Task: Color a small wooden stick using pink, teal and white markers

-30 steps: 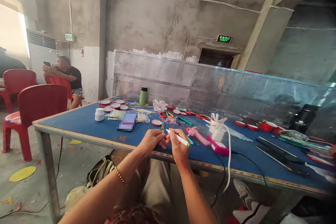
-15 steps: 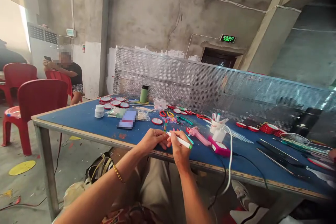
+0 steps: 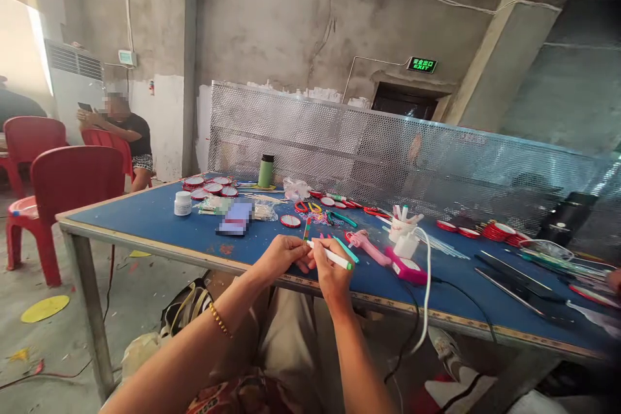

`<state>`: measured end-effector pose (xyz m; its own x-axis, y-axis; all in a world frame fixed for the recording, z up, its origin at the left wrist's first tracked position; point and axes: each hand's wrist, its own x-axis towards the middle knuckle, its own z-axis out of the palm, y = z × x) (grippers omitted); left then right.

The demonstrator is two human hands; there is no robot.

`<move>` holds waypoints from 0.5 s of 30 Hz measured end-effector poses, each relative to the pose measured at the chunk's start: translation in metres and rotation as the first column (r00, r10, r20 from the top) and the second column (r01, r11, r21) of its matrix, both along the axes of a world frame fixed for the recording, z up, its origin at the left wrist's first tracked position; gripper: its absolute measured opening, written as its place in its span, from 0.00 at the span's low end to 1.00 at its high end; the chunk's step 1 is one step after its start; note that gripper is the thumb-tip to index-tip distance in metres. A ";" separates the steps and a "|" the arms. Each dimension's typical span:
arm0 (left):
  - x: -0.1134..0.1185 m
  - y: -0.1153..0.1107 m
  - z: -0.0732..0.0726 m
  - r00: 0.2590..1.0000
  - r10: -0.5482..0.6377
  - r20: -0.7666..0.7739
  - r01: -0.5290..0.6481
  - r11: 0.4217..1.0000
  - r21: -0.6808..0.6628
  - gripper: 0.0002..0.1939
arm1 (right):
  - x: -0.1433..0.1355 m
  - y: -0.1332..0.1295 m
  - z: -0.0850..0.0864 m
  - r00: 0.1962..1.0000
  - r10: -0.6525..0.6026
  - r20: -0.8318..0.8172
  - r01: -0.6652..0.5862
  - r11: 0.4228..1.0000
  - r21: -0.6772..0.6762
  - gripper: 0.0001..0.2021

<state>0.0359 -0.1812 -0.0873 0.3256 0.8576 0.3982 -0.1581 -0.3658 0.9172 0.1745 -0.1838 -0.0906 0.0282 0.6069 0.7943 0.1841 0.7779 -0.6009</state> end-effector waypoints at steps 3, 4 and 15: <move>0.000 0.004 -0.004 1.000 0.010 -0.024 -0.010 1.000 0.013 0.25 | 0.000 0.002 -0.001 1.000 0.001 0.003 -0.001 1.000 0.009 0.10; 0.000 0.005 -0.005 1.000 0.010 -0.028 -0.009 1.000 0.020 0.25 | 0.000 0.002 -0.001 1.000 0.002 0.000 -0.002 1.000 0.007 0.10; 0.000 0.004 -0.005 1.000 0.012 -0.006 -0.012 1.000 0.009 0.24 | 0.000 0.004 -0.005 1.000 -0.006 0.005 0.006 1.000 0.002 0.09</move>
